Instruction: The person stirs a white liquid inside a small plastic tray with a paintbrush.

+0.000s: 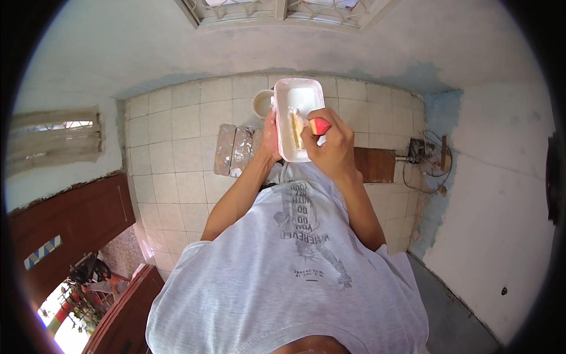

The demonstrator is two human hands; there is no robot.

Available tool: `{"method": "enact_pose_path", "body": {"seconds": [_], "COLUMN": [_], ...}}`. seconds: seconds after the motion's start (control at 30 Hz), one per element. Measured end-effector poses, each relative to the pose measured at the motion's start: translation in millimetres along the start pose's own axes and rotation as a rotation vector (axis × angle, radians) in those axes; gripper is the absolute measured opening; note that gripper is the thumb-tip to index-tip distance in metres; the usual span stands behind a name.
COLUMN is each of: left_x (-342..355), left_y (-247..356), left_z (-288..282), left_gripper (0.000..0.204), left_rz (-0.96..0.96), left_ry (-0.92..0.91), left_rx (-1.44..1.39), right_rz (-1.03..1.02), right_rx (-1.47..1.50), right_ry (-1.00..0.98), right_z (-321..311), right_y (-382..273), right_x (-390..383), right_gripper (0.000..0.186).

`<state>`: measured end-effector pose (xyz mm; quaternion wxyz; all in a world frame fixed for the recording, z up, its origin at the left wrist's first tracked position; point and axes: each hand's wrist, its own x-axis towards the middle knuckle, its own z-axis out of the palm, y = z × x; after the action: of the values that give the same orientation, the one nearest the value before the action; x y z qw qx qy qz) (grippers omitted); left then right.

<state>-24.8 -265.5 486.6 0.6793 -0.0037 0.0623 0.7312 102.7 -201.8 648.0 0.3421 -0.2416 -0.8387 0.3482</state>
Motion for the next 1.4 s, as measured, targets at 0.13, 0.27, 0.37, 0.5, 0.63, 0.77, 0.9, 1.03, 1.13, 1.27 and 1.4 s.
{"method": "enact_pose_path", "body": {"seconds": [0.13,0.27,0.37,0.5,0.63,0.77,0.9,1.03,1.13,1.27,1.4], "left_x": [-3.5,-0.6,-1.0,-7.0,-7.4,-8.5,-6.1,-8.9,-8.3,-6.9,-6.3], "left_y": [-0.7,-4.1,1.0,1.8,3.3,1.3,0.2,-2.9,-2.0,-6.8,-7.2], "left_z": [9.8,3.9,-7.1,-5.3,8.9,9.0,-6.4,-5.9,-7.7,1.1,-16.8], "left_gripper": [0.071,0.068,0.079,0.085,0.082,0.072,0.073,0.074,0.074,0.071,0.074], "left_rz": [0.006,0.02,-0.05,0.014,0.011,0.046,0.017,-0.005,0.015,0.039,0.004], "left_ry": [0.118,0.174,-0.161,0.148,0.201,0.188,0.157,0.131,0.166,0.212,-0.016], "left_rx": [0.04,0.063,-0.146,0.087,0.123,0.114,0.055,0.043,0.047,0.049,-0.024], "right_rz": [0.045,-0.062,-0.001,-0.039,-0.096,-0.081,-0.027,0.023,-0.052,-0.155,0.013], "right_rx": [-0.015,-0.044,0.017,-0.017,-0.102,-0.074,-0.062,-0.025,-0.056,-0.095,0.06], "right_ry": [0.073,0.156,0.026,0.036,0.169,0.157,0.049,0.008,0.1,0.223,-0.006], "right_z": [-7.7,7.6,7.8,-15.5,-41.4,-31.6,-10.5,-17.3,-23.6,-7.9,6.3], "right_y": [11.0,6.2,-1.4,-7.5,-9.9,2.6,13.5,3.0,-3.0,10.2,6.0], "right_x": [6.9,14.0,3.7,-0.3,9.5,12.2,0.7,-2.9,3.7,6.0,-11.6], "right_gripper": [0.009,0.009,0.01,0.012,0.012,0.011,0.01,0.01,0.01,0.01,0.01]}}
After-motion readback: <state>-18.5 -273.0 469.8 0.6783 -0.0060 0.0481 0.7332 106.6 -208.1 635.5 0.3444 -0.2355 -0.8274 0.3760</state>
